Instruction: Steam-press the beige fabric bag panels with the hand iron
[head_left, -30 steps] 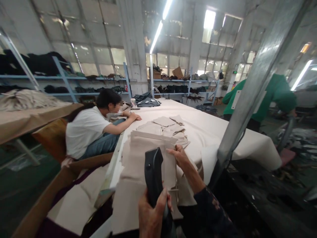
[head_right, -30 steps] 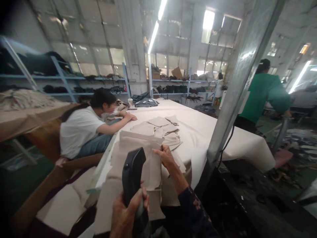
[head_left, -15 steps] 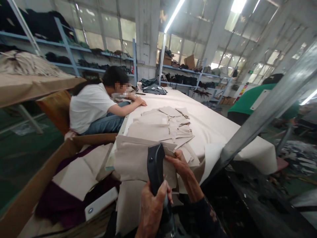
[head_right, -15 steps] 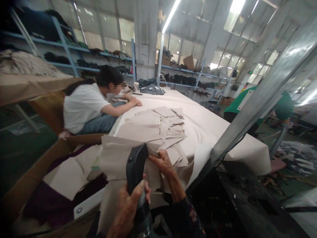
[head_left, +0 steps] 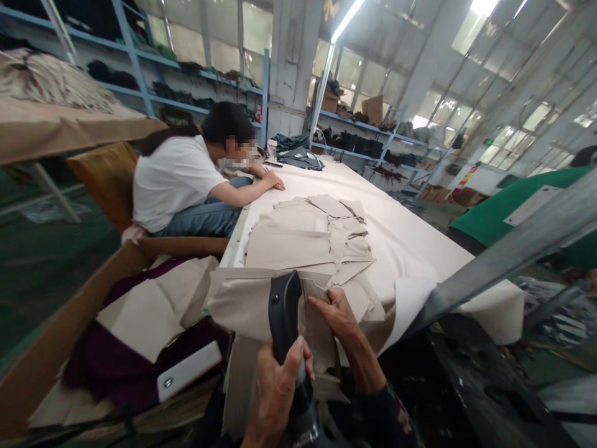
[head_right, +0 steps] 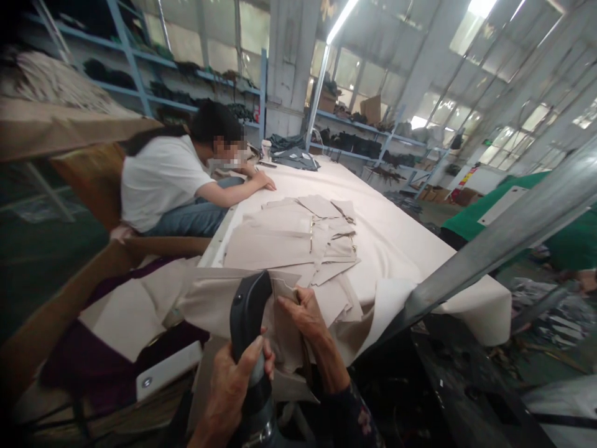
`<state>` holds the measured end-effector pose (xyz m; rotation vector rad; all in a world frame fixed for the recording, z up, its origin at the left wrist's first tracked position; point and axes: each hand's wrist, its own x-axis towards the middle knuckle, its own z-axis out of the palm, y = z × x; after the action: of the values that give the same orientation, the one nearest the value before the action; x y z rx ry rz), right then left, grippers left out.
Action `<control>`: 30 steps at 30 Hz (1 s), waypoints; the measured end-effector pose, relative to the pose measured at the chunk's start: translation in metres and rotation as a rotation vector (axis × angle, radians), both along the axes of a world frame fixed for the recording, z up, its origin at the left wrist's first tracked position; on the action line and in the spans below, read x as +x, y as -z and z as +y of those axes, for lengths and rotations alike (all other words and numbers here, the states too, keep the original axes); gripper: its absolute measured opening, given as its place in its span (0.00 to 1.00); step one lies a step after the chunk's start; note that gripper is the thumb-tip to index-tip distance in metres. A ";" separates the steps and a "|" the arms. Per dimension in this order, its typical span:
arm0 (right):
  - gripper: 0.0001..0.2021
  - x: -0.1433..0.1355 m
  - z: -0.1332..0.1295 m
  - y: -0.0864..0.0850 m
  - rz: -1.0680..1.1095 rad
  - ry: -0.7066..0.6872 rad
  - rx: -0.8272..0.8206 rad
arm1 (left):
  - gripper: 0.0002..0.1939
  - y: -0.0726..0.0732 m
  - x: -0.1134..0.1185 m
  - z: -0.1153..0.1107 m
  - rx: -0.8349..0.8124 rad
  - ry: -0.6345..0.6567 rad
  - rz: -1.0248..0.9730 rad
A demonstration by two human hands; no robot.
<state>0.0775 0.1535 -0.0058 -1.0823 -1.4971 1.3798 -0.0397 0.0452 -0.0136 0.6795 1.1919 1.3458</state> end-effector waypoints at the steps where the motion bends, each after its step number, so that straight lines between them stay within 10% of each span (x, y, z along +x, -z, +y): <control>1: 0.13 -0.001 0.001 0.000 0.002 -0.014 -0.018 | 0.16 0.002 0.001 -0.001 0.001 0.006 0.004; 18: 0.12 -0.002 -0.016 -0.001 -0.249 0.025 0.176 | 0.17 0.003 -0.022 0.012 -0.005 -0.039 -0.029; 24: 0.15 0.027 0.018 -0.066 -0.227 0.469 0.354 | 0.14 -0.010 -0.020 -0.001 0.021 -0.146 0.010; 30: 0.13 0.041 0.035 -0.169 -0.360 0.954 1.125 | 0.13 -0.014 -0.020 -0.006 -0.017 -0.200 0.066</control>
<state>0.1186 0.1882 0.1633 -1.0212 -1.3387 -0.3442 -0.0597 0.0396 0.0005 0.6092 1.3512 1.4864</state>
